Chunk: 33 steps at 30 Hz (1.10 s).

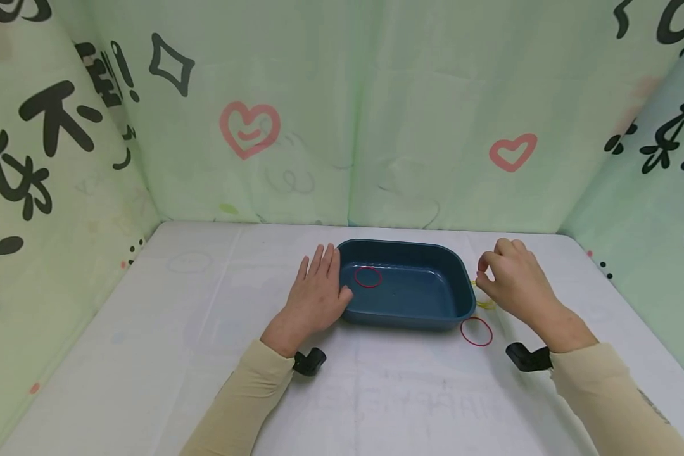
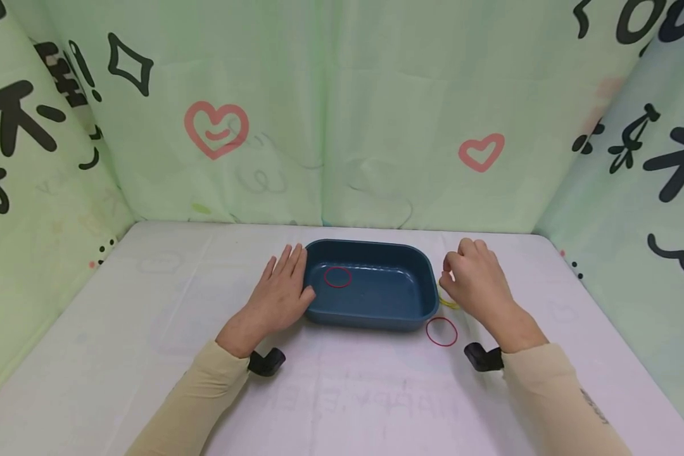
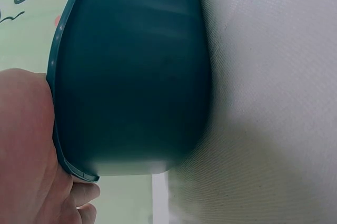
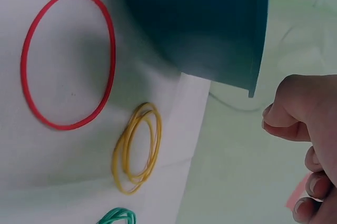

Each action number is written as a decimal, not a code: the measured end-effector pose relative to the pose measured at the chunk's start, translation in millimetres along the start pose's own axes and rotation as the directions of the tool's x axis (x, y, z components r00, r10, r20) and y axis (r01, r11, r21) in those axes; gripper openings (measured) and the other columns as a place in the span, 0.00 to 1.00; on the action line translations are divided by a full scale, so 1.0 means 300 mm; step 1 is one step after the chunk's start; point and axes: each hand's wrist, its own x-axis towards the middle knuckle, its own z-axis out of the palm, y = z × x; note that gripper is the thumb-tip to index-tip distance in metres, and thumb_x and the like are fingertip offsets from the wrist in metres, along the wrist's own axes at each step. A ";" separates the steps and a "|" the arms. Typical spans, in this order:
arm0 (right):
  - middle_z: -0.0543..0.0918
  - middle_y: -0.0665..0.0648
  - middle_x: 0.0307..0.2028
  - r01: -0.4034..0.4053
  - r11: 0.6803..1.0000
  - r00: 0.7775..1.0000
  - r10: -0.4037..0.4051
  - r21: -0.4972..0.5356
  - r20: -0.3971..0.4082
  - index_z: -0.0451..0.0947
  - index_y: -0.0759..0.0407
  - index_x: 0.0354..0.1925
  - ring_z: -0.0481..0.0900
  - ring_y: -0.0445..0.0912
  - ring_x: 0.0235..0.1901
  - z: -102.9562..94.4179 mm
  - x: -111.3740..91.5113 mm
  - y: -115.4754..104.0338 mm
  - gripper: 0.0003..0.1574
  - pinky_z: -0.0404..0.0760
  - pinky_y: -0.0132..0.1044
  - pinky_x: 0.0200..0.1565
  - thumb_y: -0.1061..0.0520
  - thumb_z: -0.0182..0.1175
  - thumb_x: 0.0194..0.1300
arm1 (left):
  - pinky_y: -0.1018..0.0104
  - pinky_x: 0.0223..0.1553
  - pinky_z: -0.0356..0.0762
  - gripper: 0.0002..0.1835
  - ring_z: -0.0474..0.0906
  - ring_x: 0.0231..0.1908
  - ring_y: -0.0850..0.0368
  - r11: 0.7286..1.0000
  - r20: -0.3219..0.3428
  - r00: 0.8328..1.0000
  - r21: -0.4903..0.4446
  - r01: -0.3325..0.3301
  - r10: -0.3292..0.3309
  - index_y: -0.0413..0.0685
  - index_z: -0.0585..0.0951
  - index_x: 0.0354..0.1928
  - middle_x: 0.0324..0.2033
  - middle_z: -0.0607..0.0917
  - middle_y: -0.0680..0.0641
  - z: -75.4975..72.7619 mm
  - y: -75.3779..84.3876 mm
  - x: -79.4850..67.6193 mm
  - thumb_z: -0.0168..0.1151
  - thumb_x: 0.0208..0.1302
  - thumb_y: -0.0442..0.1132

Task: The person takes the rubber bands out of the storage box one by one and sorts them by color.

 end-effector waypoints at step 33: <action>0.64 0.51 0.22 0.087 0.988 0.988 -0.102 0.129 0.114 0.76 0.55 0.22 0.60 0.47 0.26 0.124 0.160 -0.271 0.05 0.58 0.34 0.28 0.59 0.65 0.45 | 0.51 0.68 0.37 0.37 0.35 0.70 0.51 1.000 0.003 1.000 0.005 -0.011 0.011 0.43 0.45 0.69 0.70 0.44 0.46 0.001 -0.002 0.004 0.38 0.62 0.50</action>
